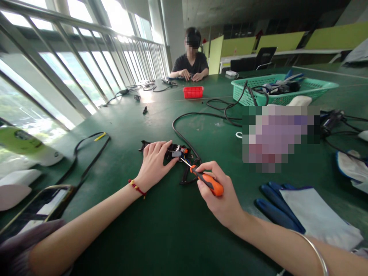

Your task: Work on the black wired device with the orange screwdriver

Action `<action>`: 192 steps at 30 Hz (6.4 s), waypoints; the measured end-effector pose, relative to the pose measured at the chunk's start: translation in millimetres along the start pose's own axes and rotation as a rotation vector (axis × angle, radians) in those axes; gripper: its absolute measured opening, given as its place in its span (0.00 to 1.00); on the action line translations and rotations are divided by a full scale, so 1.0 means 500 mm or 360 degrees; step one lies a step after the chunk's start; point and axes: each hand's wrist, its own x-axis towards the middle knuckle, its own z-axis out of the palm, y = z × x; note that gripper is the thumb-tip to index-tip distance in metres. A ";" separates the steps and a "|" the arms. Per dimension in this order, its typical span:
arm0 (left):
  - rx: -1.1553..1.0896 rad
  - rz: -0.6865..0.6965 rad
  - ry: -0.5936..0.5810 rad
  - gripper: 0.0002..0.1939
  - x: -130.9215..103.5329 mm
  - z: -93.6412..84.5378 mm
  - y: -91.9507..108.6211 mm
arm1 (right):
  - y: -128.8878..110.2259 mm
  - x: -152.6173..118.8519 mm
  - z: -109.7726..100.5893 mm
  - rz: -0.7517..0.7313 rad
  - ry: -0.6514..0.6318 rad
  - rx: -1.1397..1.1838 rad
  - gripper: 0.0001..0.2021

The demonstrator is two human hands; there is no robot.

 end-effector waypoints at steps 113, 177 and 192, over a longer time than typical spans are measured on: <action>-0.0081 -0.0076 0.0057 0.20 -0.003 -0.017 0.013 | 0.008 -0.013 -0.007 -0.0533 0.0213 0.0039 0.17; -0.0111 0.0428 -0.0142 0.29 0.010 -0.016 -0.036 | 0.006 -0.007 -0.004 -0.0373 0.0145 -0.0002 0.12; -0.0091 0.0417 -0.0167 0.27 0.010 -0.016 -0.037 | 0.012 -0.008 -0.001 -0.0408 0.0326 0.0019 0.16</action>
